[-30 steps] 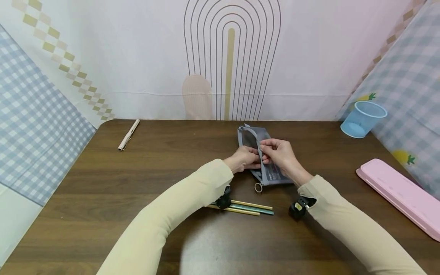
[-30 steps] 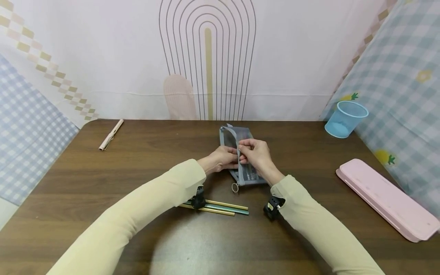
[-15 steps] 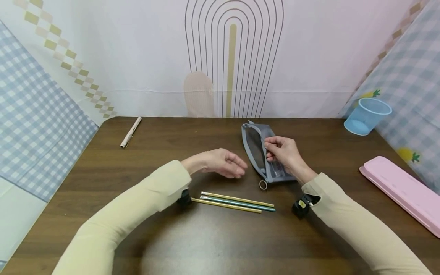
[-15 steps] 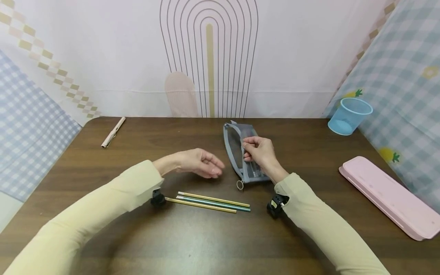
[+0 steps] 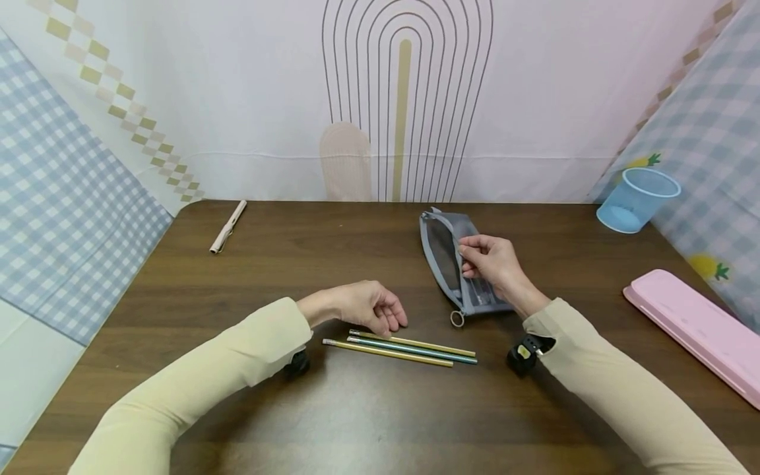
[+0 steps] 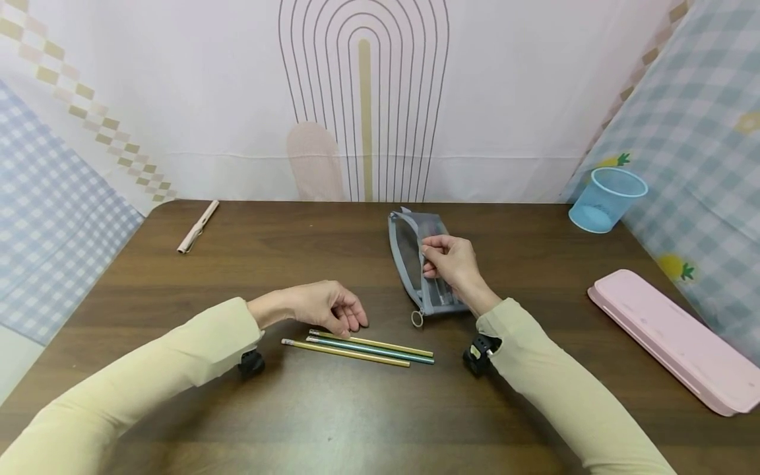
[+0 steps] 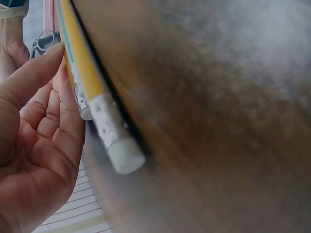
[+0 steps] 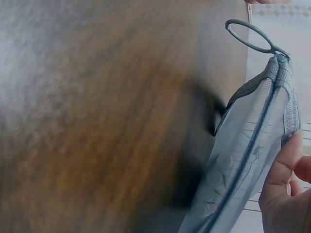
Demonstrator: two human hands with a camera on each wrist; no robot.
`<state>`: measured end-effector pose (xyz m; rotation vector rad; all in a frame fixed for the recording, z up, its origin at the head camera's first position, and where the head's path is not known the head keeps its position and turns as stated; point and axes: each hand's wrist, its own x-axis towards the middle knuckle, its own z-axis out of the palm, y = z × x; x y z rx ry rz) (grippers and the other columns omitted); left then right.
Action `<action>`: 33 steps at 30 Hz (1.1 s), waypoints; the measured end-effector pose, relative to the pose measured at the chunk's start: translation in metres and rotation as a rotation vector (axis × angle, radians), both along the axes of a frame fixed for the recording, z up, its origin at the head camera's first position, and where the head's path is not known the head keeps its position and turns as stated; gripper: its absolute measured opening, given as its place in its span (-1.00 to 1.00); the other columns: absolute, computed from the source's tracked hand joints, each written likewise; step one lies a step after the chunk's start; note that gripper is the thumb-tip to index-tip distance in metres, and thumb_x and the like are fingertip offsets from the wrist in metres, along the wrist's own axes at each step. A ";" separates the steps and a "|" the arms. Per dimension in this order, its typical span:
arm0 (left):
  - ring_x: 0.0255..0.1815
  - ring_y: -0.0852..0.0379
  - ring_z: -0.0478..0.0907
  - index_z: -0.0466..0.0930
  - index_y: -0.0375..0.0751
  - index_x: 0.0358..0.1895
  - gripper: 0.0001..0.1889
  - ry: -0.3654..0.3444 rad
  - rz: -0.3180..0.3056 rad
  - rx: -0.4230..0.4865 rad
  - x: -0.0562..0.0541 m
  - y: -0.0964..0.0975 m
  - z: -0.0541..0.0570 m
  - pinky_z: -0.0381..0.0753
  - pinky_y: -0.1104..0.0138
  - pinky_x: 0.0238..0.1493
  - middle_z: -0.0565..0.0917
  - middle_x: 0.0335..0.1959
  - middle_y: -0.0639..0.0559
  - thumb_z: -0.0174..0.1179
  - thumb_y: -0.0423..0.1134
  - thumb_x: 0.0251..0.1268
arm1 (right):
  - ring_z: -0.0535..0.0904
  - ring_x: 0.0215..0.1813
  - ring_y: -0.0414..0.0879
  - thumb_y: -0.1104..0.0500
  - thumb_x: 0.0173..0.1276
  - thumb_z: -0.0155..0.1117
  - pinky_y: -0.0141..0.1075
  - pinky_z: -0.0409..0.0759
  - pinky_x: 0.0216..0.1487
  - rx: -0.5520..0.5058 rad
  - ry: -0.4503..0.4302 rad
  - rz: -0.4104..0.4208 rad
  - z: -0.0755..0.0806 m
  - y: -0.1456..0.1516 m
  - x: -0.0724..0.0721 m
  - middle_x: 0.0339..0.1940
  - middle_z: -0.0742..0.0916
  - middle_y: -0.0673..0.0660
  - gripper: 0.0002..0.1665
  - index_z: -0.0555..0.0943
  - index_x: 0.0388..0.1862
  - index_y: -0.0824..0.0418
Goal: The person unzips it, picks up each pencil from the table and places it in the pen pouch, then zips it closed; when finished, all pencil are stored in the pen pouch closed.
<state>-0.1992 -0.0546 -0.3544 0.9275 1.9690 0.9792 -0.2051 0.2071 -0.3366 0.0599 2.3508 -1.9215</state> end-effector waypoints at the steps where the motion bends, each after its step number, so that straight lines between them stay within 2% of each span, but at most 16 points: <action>1: -0.34 0.31 0.59 0.62 -0.38 -0.12 -0.74 0.016 -0.006 -0.001 0.000 0.000 0.000 0.62 0.49 -0.21 0.69 -0.34 -0.03 0.29 -0.51 0.07 | 0.51 -0.60 -0.35 0.31 0.42 0.06 -0.53 0.60 -0.52 0.002 0.000 -0.001 0.000 0.000 0.000 -0.54 0.58 -0.06 -0.58 0.38 0.15 0.56; 7: -0.35 0.34 0.58 0.64 -0.30 -0.15 -0.78 0.108 -0.031 -0.021 0.001 -0.001 0.000 0.61 0.52 -0.23 0.68 -0.36 0.03 0.28 -0.48 0.09 | 0.51 -0.59 -0.34 0.30 0.42 0.06 -0.52 0.61 -0.52 0.017 -0.005 -0.006 0.000 0.000 0.001 -0.53 0.57 -0.05 -0.59 0.39 0.15 0.55; 15: -0.42 0.39 0.54 0.67 -0.19 -0.24 -0.79 0.308 -0.072 -0.070 0.000 -0.006 0.003 0.57 0.56 -0.32 0.66 -0.45 0.15 0.22 -0.51 0.06 | 0.51 -0.60 -0.34 0.30 0.42 0.07 -0.52 0.60 -0.53 0.019 0.002 -0.011 -0.001 0.000 0.002 -0.54 0.57 -0.05 -0.60 0.41 0.14 0.54; 18: -0.43 0.40 0.54 0.68 -0.20 -0.25 -0.78 0.316 -0.084 -0.073 -0.004 -0.012 0.005 0.58 0.56 -0.34 0.66 -0.46 0.14 0.21 -0.52 0.04 | 0.51 -0.61 -0.34 0.31 0.42 0.07 -0.52 0.61 -0.53 0.008 0.003 -0.007 -0.001 -0.001 0.002 -0.56 0.57 -0.04 -0.60 0.40 0.13 0.56; 22: -0.41 0.36 0.56 0.69 -0.24 -0.22 -0.79 0.250 -0.077 -0.056 -0.012 -0.022 0.011 0.60 0.52 -0.32 0.69 -0.43 0.09 0.23 -0.50 0.05 | 0.51 -0.61 -0.34 0.30 0.41 0.07 -0.52 0.61 -0.52 0.005 0.002 -0.002 -0.001 -0.001 0.001 -0.56 0.57 -0.03 -0.59 0.40 0.13 0.56; 25: -0.39 0.31 0.56 0.67 -0.33 -0.18 -0.78 0.165 -0.026 -0.030 -0.020 -0.028 0.015 0.60 0.49 -0.30 0.69 -0.41 0.04 0.22 -0.51 0.07 | 0.51 -0.61 -0.33 0.30 0.42 0.07 -0.52 0.61 -0.52 0.011 0.002 -0.004 0.000 -0.001 0.001 -0.55 0.58 -0.03 -0.60 0.40 0.13 0.55; 28: -0.40 0.30 0.53 0.62 -0.42 -0.11 -0.75 0.029 0.098 -0.011 -0.028 -0.028 0.014 0.58 0.48 -0.33 0.66 -0.42 0.06 0.18 -0.52 0.11 | 0.51 -0.61 -0.33 0.30 0.42 0.07 -0.52 0.61 -0.53 0.014 0.002 -0.009 0.000 -0.002 0.000 -0.56 0.58 -0.02 -0.60 0.40 0.13 0.54; 33: -0.37 0.29 0.56 0.49 -0.48 0.05 -0.69 -0.246 0.386 0.056 -0.039 -0.009 0.005 0.60 0.49 -0.35 0.66 -0.36 0.05 0.12 -0.47 0.25 | 0.51 -0.61 -0.33 0.30 0.42 0.07 -0.51 0.61 -0.52 0.014 -0.005 -0.007 -0.001 -0.003 -0.001 -0.55 0.57 -0.02 -0.60 0.41 0.14 0.53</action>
